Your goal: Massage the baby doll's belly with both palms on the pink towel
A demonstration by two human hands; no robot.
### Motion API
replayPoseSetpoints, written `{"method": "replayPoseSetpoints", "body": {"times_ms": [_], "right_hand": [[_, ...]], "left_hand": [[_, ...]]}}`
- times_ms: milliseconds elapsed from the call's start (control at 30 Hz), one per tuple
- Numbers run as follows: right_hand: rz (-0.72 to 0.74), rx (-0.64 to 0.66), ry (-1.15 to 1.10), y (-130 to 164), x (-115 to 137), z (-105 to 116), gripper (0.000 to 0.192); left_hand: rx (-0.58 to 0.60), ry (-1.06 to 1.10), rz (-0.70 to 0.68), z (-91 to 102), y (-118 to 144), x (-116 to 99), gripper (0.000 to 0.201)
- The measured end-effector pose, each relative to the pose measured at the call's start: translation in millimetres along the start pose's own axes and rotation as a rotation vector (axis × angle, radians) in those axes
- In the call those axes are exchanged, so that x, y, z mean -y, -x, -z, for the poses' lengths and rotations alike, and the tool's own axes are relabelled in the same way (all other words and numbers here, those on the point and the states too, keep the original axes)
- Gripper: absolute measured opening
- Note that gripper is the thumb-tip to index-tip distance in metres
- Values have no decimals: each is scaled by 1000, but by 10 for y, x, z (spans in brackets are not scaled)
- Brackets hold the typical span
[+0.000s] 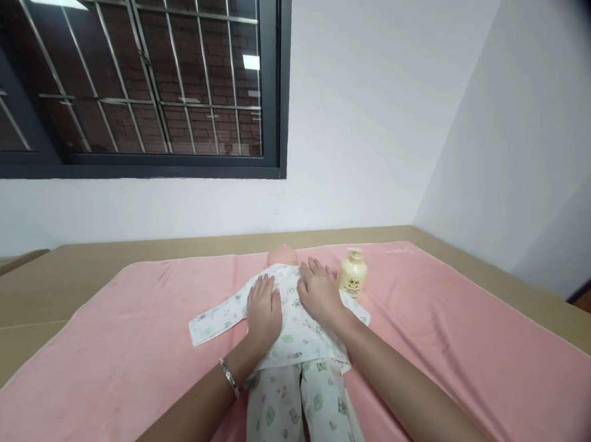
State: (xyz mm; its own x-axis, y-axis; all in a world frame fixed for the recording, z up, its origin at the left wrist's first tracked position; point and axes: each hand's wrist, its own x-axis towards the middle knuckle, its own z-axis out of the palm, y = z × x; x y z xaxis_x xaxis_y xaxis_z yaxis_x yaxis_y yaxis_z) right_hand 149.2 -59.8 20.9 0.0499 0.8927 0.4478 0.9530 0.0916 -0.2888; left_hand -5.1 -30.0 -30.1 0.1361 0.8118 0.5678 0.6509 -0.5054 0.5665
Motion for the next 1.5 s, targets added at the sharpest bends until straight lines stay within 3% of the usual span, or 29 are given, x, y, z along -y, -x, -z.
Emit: {"method": "replayPoseSetpoints", "body": {"times_ms": [67, 167, 233, 367, 500, 633, 700, 800, 900, 1033, 1133, 1233, 1300, 1400, 1500], "right_hand": [[96, -41, -54, 60, 93, -26, 50], [207, 16, -139, 138, 202, -105, 47], [194, 23, -170, 158, 221, -138, 46], [140, -82, -168, 148, 194, -127, 52], [143, 37, -163, 140, 196, -115, 49], [146, 14, -162, 149, 212, -119, 50], [175, 110, -154, 150, 216, -69, 49], [203, 214, -120, 131, 198, 173, 49], [214, 139, -139, 88, 101, 603, 53], [92, 64, -170, 26, -213, 1147, 54], [-34, 125, -79, -15, -512, 1319, 60], [-74, 230, -53, -56, -714, 1301, 63], [-71, 250, -53, -83, -750, 1248, 63], [-96, 198, 28, -108, -681, 1197, 57], [-137, 150, 123, -107, -568, 1209, 44]], "left_hand": [[-45, 29, -24, -2, 17, 14, 47], [-87, 64, -43, 2, 33, 20, 47], [-99, 80, -44, 3, 38, 25, 48], [-116, 116, -51, -6, 40, 46, 48], [-122, 132, -47, -12, 40, 58, 49], [-114, 131, -42, -8, 19, 50, 48], [-97, 104, -42, 0, 4, 53, 47], [-70, 31, -50, 33, 17, 48, 44], [-20, -33, -117, 95, 110, -51, 43], [200, 75, -207, 174, 243, -455, 51], [340, 486, -15, 175, 144, -891, 49], [408, 1183, 292, 107, -156, -1288, 47], [475, 1511, 489, 31, -388, -1482, 53], [509, 1696, 764, -106, -656, -1641, 64], [479, 1751, 874, -245, -771, -1659, 71]]}}
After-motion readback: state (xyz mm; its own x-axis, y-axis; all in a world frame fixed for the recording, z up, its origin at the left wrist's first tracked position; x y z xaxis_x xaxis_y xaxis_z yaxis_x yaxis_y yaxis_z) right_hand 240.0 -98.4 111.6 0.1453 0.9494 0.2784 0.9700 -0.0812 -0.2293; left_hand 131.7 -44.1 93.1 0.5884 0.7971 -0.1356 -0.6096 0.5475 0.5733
